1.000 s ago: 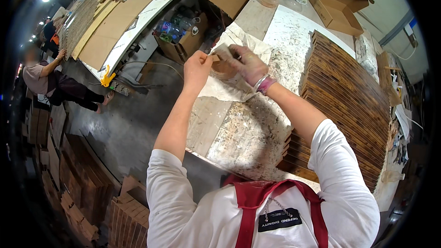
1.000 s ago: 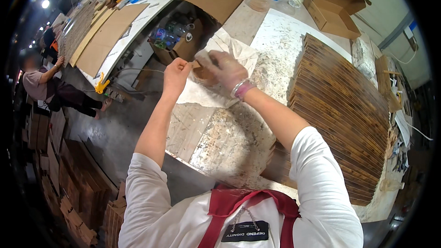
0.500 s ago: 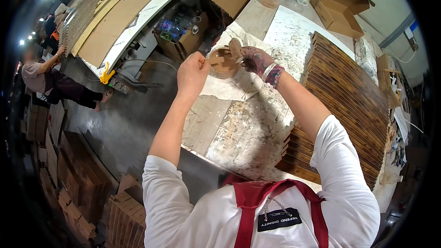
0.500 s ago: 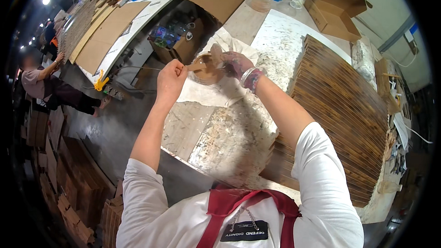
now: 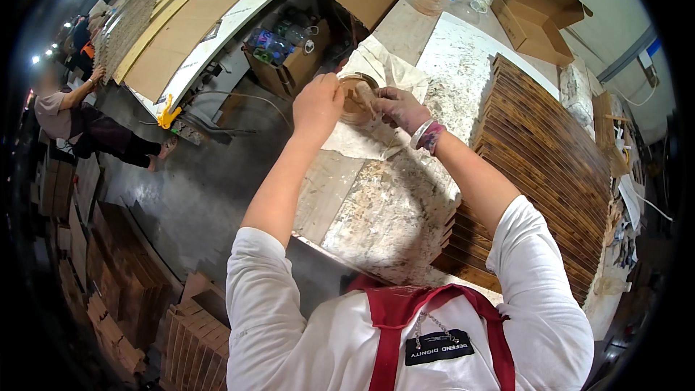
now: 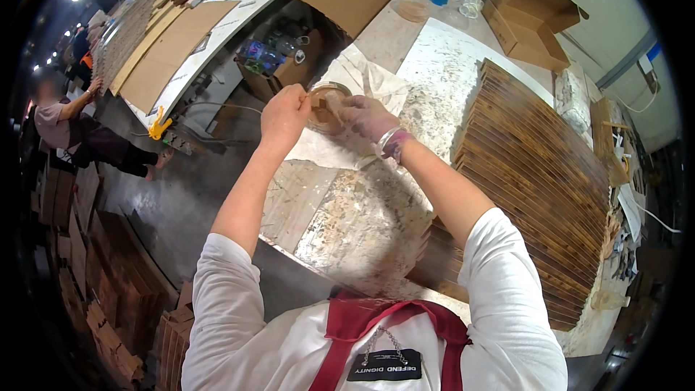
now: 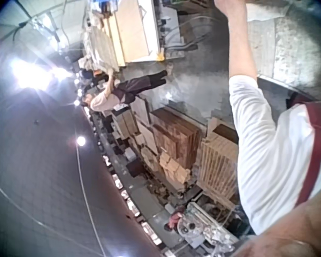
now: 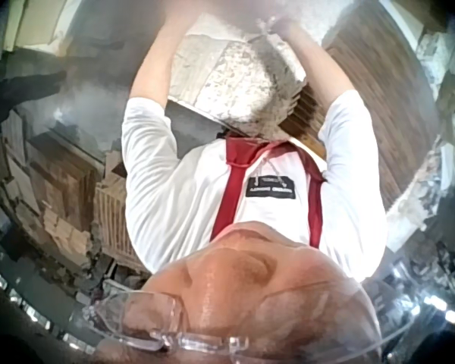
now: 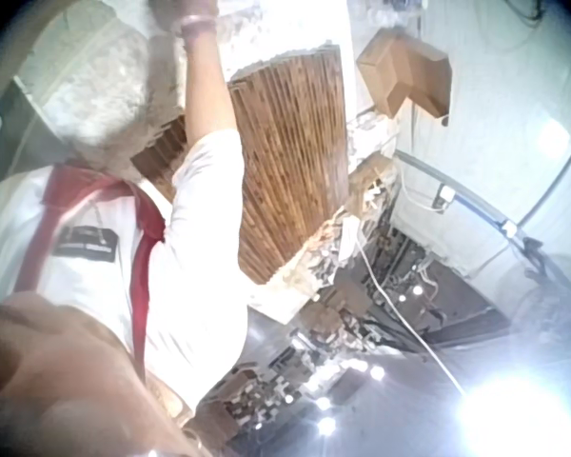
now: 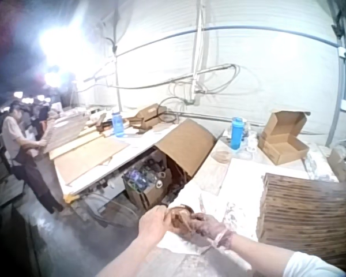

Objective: The person applies a liquid from a bottle onto a cloth and wipes it across a large wooden panel, coating the surface thoroughly. The person turns the panel over and continues to wipe the other side.

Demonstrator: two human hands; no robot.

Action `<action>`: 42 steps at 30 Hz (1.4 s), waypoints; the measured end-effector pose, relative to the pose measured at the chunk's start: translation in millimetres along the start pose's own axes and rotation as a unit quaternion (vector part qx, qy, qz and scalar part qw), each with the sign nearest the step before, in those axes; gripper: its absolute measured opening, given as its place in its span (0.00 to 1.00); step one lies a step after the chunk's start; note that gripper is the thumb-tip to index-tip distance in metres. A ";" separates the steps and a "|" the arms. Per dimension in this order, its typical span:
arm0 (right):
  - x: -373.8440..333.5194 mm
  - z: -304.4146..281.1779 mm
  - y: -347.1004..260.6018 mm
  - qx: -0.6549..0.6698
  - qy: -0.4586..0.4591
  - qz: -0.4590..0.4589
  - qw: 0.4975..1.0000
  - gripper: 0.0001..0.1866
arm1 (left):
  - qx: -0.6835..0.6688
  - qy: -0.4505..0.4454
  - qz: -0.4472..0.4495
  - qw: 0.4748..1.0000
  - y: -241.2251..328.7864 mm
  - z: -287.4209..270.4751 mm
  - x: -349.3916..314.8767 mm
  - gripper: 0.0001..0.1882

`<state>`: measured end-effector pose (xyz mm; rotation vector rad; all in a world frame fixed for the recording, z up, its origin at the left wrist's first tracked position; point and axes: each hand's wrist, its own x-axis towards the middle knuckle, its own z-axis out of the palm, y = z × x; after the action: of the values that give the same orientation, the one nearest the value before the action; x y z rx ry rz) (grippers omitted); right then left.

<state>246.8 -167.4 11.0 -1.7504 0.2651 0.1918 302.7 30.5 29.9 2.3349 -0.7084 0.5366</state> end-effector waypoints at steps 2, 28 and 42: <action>-4.1 -5.1 -2.0 0.153 -0.015 0.056 0.987 0.17 | -0.030 -0.009 -0.066 0.997 -5.7 -1.9 -2.8 0.09; -8.2 10.9 -14.7 0.506 -0.015 0.162 0.847 0.07 | -0.662 0.058 -0.455 0.593 -2.7 34.2 -47.3 0.07; -22.3 16.3 -16.4 0.526 -0.048 0.170 0.832 0.10 | -0.493 0.139 -0.382 0.769 4.6 58.5 -48.0 0.08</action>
<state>230.3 -146.9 29.4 -0.5771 0.4930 0.3140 274.0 5.0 -35.5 1.2910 0.1627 0.0572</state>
